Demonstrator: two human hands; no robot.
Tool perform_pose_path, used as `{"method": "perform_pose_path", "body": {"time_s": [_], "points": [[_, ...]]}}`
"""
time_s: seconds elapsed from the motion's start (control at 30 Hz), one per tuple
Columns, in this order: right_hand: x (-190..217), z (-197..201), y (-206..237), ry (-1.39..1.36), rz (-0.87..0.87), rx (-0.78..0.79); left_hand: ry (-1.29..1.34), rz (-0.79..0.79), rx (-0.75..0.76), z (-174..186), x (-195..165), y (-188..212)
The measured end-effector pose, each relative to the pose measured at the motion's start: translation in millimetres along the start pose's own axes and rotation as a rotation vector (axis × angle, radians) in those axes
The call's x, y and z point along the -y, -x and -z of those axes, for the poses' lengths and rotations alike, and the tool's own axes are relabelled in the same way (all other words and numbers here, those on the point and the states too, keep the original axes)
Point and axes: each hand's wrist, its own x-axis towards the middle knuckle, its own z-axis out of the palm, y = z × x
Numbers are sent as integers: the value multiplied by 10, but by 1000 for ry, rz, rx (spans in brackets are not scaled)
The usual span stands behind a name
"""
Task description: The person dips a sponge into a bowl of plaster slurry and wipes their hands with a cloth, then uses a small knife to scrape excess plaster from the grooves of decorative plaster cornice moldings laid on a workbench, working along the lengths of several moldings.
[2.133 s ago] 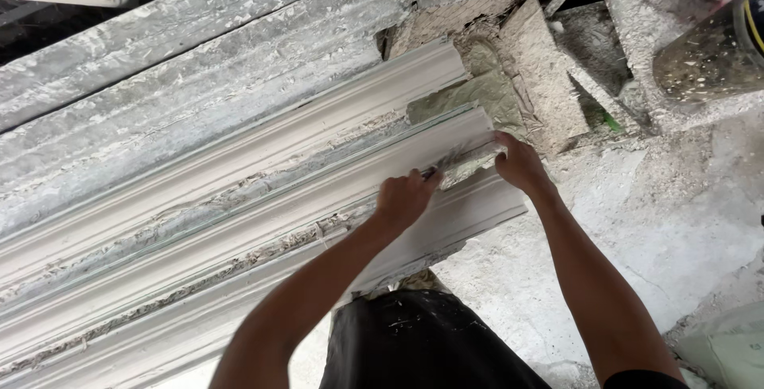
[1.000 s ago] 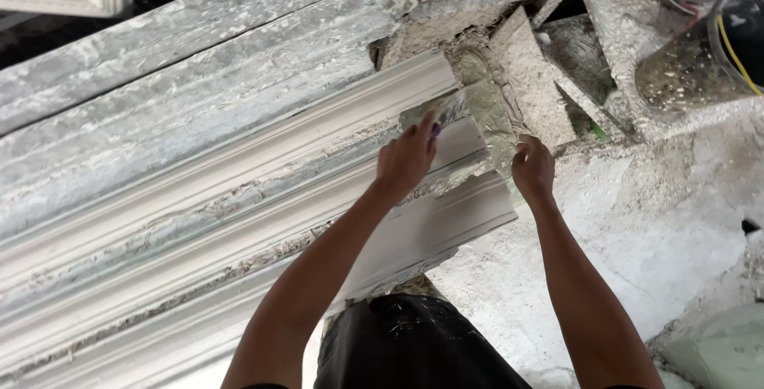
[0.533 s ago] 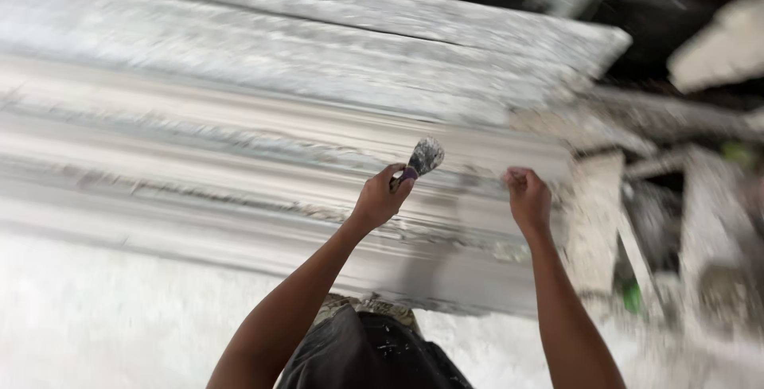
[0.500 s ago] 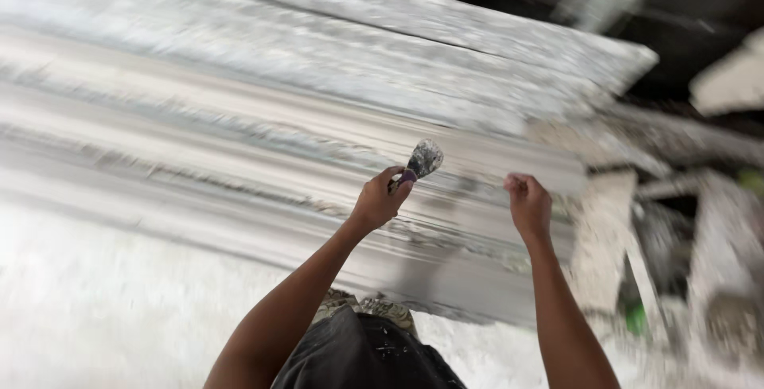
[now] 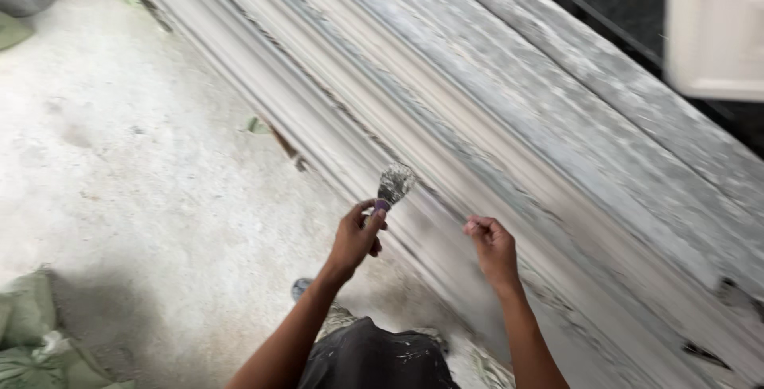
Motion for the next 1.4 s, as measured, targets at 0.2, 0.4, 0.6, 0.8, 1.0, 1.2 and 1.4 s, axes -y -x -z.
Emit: {"method": "perform_pose_path", "body": {"time_s": [0.2, 0.4, 0.6, 0.8, 1.0, 1.2, 1.4], "points": [[455, -2498, 88, -159, -66, 362, -47, 31, -121, 1738, -330, 255], [1034, -4319, 71, 97, -121, 761, 55, 58, -403, 3232, -572, 328], [1373, -5369, -434, 213, -113, 895, 200, 94, -572, 4120, -597, -34], [1458, -6513, -1461, 160, -150, 900, 285, 61, -591, 5100, -943, -843], [2000, -7952, -2685, 195, -11, 913, 195, 41, -627, 6393, -1692, -1885], [2717, -8990, -3828, 266, 193, 928, 219, 89, -674, 7458, -2326, -2764], [2933, -9886, -4727, 349, 158, 800, 202, 25, -512, 8495, -2753, -3890]]}}
